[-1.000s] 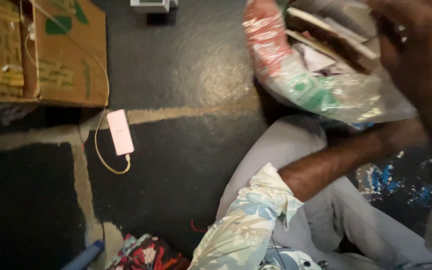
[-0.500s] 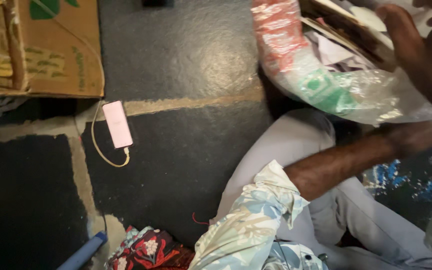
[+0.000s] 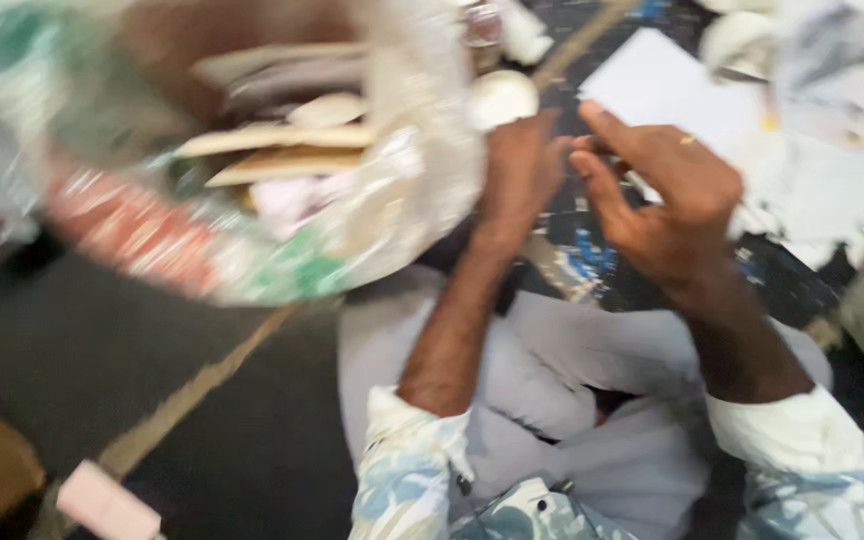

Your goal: The person sits on the floor and sorts through a pile of papers, picking them up one by one, briefly unfolding or inspecting them, and placing them into a plastic bag. The person handles multiple sheets and envelopes, moving them from a pile on the floor into the bag.

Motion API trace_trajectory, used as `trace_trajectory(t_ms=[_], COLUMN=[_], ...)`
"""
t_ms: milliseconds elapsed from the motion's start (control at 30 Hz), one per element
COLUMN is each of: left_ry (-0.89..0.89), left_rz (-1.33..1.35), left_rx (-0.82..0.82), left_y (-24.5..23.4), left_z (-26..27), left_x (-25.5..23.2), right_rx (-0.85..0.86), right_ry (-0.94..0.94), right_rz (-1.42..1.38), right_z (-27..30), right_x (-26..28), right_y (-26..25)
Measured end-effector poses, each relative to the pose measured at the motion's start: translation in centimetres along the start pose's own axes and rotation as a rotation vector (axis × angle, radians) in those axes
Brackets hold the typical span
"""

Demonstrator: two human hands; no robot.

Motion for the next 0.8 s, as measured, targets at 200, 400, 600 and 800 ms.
trace_trajectory(t_ms=[200, 400, 600, 800], left_ry=[0.097, 0.117, 0.157, 0.158], left_rz=[-0.252, -0.34, -0.438, -0.432], left_rx=[0.048, 0.142, 0.201, 0.236], left_y=[-0.5, 1.2, 3.1, 3.8], left_z=[0.9, 1.3, 1.6, 1.9], left_x=[-0.8, -0.4, -0.5, -0.3], right_rx=[0.09, 0.016, 0.016, 0.033], right_ry=[0.293, 0.709, 1.059, 1.224], right_rz=[0.3, 0.376, 0.244, 0.226], right_z=[13.2, 28.2, 39.4, 40.0], right_x=[-10.4, -22.8, -29.9, -32.2], right_y=[-1.9, -6.8, -6.2, -3.8])
Point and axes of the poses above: each hand's wrist, its own z-axis away from the middle knuckle, its own y-axis out of the palm, x = y × z, the point moved 7 cm from there along -z, towards the middle knuckle, and after that the axes turned 14 degrees about -y, right-handed, at the moved point
